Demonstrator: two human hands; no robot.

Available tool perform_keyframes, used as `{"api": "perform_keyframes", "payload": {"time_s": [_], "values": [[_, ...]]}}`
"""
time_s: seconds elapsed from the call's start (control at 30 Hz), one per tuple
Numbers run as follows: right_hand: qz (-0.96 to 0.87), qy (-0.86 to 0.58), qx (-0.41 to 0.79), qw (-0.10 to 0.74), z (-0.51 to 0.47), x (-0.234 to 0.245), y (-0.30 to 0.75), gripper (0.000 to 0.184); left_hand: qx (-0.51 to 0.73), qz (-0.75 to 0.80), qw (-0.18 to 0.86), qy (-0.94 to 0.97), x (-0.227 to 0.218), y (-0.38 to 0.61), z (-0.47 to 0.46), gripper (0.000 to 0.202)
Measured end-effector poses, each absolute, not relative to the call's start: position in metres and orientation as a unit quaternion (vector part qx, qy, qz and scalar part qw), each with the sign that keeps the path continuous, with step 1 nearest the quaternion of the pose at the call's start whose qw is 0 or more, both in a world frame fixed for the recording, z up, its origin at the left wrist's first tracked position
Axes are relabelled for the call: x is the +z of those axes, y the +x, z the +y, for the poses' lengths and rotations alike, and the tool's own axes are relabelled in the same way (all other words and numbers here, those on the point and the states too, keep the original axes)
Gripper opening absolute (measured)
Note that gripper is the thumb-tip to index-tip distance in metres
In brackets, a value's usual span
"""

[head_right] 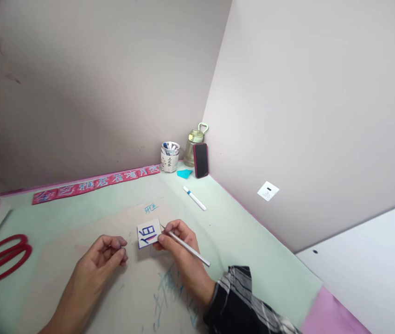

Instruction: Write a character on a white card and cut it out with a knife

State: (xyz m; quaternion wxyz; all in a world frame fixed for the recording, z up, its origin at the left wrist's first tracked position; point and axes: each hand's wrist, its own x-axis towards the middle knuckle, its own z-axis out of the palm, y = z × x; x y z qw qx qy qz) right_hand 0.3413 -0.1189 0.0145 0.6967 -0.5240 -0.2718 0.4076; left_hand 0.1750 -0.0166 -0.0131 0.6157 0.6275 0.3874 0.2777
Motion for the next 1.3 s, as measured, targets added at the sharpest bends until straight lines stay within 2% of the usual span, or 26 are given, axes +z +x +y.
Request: {"api": "perform_keyframes", "payload": {"time_s": [0.2, 0.4, 0.6, 0.77, 0.87, 0.93, 1.03, 1.1, 1.17, 1.3], "values": [[-0.352, -0.544, 0.445, 0.618, -0.118, 0.004, 0.343, 0.024, 0.289, 0.413, 0.520, 0.690, -0.014, 0.176, -0.018, 0.035], [-0.477, -0.625, 0.338, 0.517, -0.124, 0.006, 0.346, 0.008, 0.271, 0.368, 0.401, 0.794, -0.027, 0.179, -0.024, 0.045], [-0.488, -0.639, 0.315, 0.504, -0.125, 0.002, 0.349, 0.004, 0.269, 0.306, 0.279, 0.870, -0.036, 0.179, -0.027, 0.050], [-0.470, -0.652, 0.275, 0.528, -0.124, 0.008, 0.353, 0.009, 0.263, 0.305, 0.268, 0.875, -0.037, 0.178, -0.026, 0.051], [-0.427, -0.637, 0.315, 0.559, -0.123, 0.015, 0.355, 0.015, 0.241, 0.293, 0.281, 0.882, -0.037, 0.177, -0.026, 0.057], [-0.424, -0.630, 0.333, 0.559, -0.123, 0.019, 0.356, 0.024, 0.224, 0.281, 0.291, 0.886, -0.037, 0.177, -0.026, 0.061], [-0.440, -0.650, 0.302, 0.541, -0.126, 0.020, 0.357, 0.044, 0.209, 0.270, 0.302, 0.890, -0.036, 0.177, -0.025, 0.063], [-0.450, -0.659, 0.284, 0.531, -0.127, 0.020, 0.358, 0.051, 0.208, 0.266, 0.301, 0.892, -0.036, 0.177, -0.024, 0.063], [-0.458, -0.650, 0.297, 0.528, -0.127, 0.019, 0.357, 0.049, 0.211, 0.268, 0.299, 0.891, -0.036, 0.176, -0.024, 0.062], [-0.419, -0.614, 0.383, 0.549, -0.122, 0.017, 0.353, 0.031, 0.209, 0.278, 0.313, 0.884, -0.035, 0.175, -0.023, 0.062]]}}
